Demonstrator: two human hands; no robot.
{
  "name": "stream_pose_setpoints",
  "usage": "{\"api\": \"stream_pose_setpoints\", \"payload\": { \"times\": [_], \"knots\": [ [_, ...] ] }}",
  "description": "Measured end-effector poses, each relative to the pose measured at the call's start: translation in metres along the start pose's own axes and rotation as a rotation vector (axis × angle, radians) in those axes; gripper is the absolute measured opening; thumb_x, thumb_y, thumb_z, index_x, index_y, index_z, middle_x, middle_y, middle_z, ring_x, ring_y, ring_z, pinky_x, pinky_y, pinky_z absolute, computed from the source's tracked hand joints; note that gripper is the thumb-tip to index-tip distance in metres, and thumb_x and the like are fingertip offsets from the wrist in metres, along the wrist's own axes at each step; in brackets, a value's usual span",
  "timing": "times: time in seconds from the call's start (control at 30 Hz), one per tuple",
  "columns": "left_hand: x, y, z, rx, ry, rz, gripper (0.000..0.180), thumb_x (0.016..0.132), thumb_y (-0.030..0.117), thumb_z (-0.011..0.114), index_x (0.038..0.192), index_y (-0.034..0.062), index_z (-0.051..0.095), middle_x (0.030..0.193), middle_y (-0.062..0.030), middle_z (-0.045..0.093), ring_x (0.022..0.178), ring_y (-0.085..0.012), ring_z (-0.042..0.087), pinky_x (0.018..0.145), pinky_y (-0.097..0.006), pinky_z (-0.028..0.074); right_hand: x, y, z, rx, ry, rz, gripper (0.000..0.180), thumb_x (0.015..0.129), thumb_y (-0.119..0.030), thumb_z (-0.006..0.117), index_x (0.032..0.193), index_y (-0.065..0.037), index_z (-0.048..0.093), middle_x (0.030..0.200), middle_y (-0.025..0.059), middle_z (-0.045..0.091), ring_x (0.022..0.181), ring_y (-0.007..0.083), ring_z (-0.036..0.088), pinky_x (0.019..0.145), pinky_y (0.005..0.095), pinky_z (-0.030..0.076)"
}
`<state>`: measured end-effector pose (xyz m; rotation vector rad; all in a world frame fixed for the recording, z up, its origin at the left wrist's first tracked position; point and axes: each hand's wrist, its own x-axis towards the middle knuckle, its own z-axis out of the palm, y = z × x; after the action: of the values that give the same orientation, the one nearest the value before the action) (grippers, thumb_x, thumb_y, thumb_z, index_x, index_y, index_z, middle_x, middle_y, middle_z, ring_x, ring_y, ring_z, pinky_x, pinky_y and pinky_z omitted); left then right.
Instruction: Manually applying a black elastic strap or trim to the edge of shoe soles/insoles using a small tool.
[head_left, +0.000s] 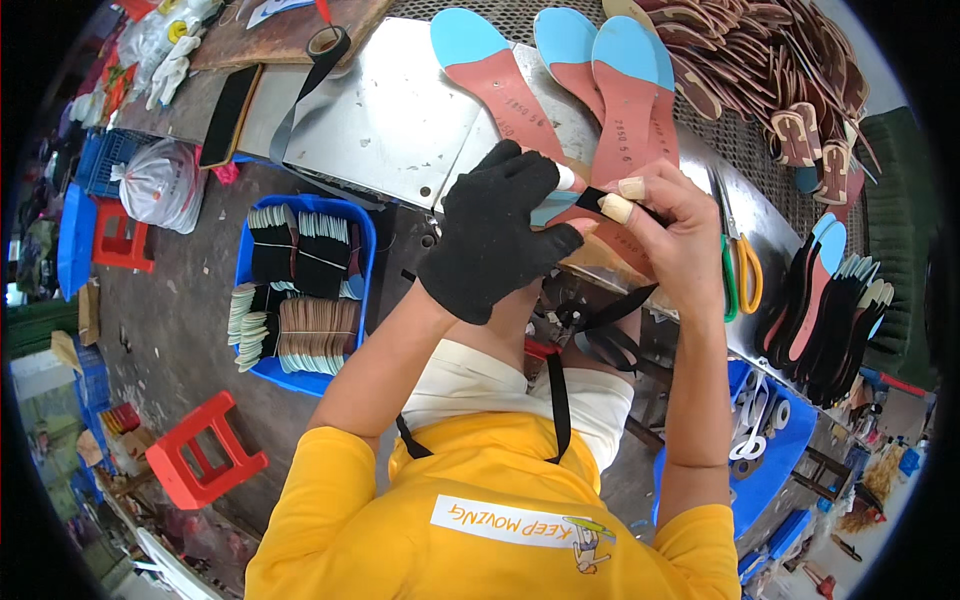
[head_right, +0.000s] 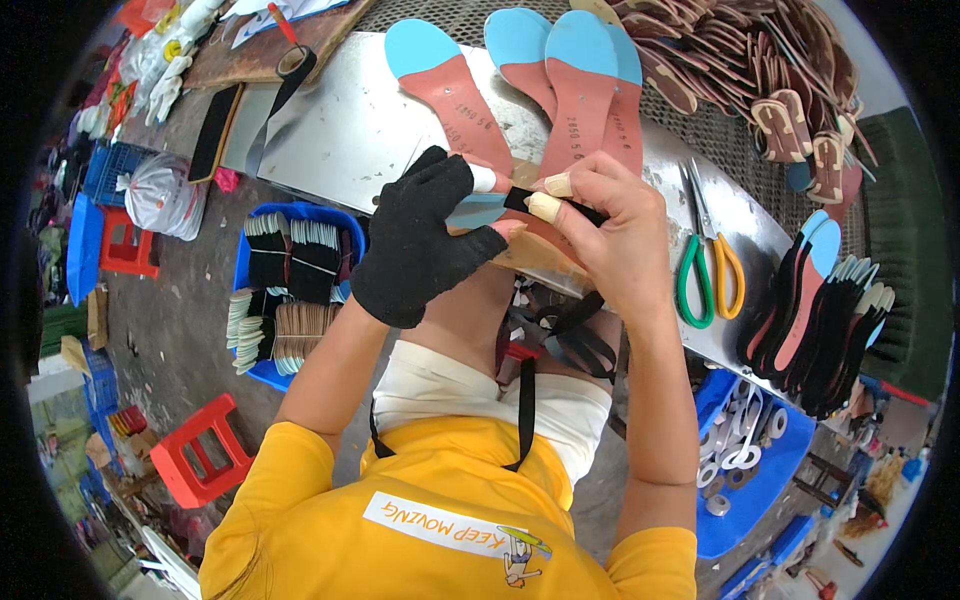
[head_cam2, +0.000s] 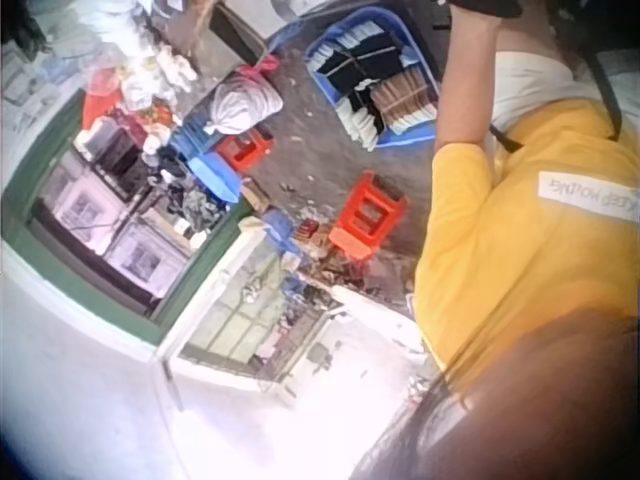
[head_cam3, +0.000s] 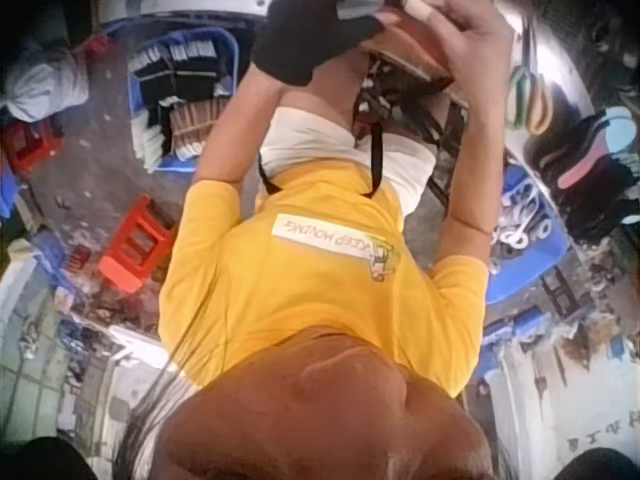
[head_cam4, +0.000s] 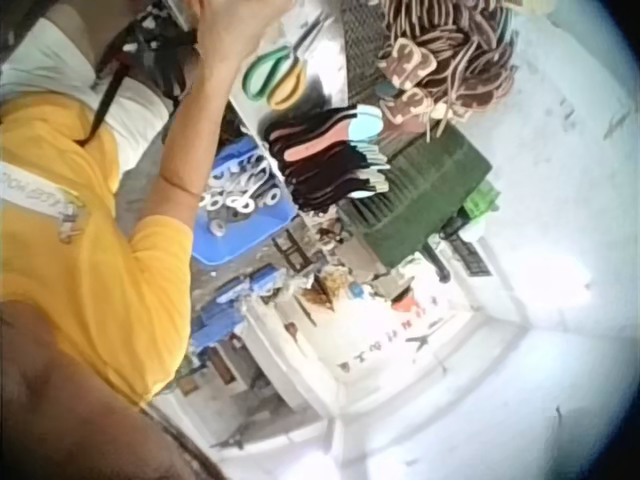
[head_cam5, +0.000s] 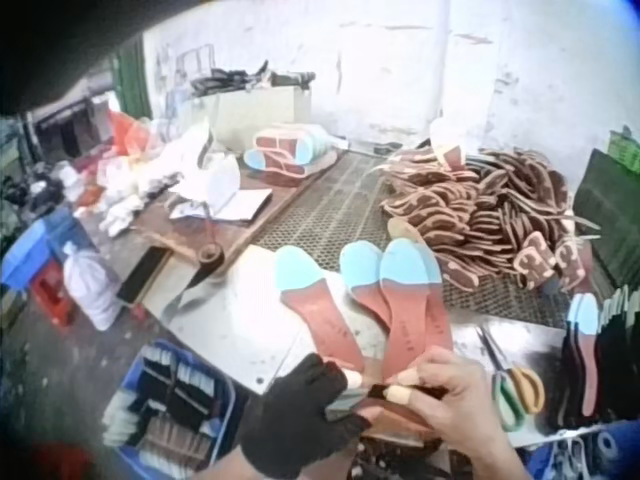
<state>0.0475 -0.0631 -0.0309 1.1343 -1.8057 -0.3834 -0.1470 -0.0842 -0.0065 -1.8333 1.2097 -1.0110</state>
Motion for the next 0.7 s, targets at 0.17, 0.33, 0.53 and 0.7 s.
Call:
{"api": "stream_pose_setpoints", "payload": {
  "times": [0.17,0.33,0.53,0.7],
  "knots": [
    [-0.005,-0.013,0.012,-0.024,0.065,0.030,0.024,0.070,0.014,0.079,0.091,0.0089,0.066,0.082,-0.0071,0.064,0.073,-0.0270,0.060,0.061,-0.035,0.048,-0.003,-0.013,0.010,-0.175,0.052,0.064,0.012,0.077,-0.003,0.073,0.087,0.002,0.069,0.079,0.0063,0.062,0.068,0.0144,0.060,0.063,0.0253,0.046],
    [-0.005,-0.011,0.014,0.075,0.102,0.188,0.027,0.070,0.008,0.075,0.095,0.0117,0.066,0.082,-0.0059,0.062,0.071,-0.0268,0.059,0.059,-0.034,0.047,-0.014,-0.004,0.004,-0.329,0.062,-0.263,0.014,0.075,-0.001,0.070,0.088,-0.002,0.068,0.081,0.0064,0.062,0.070,0.0202,0.064,0.064,0.0303,0.049],
    [0.002,0.011,0.002,0.122,0.011,0.164,0.035,0.065,0.002,0.070,0.098,0.0114,0.067,0.090,-0.0066,0.061,0.074,-0.0274,0.059,0.061,-0.036,0.048,-0.005,-0.013,-0.006,-0.196,-0.119,0.020,0.011,0.079,-0.005,0.069,0.089,-0.001,0.067,0.075,0.0068,0.061,0.065,0.0161,0.061,0.060,0.0300,0.047],
    [0.002,0.005,0.002,0.092,-0.119,0.139,0.034,0.067,-0.002,0.067,0.098,0.0098,0.068,0.091,-0.0071,0.060,0.077,-0.0281,0.060,0.063,-0.035,0.049,0.014,-0.008,-0.047,0.054,-0.289,0.327,0.011,0.084,-0.012,0.070,0.090,-0.003,0.069,0.066,-0.0040,0.056,0.059,0.0023,0.048,0.052,0.0199,0.038]
  ]
}}
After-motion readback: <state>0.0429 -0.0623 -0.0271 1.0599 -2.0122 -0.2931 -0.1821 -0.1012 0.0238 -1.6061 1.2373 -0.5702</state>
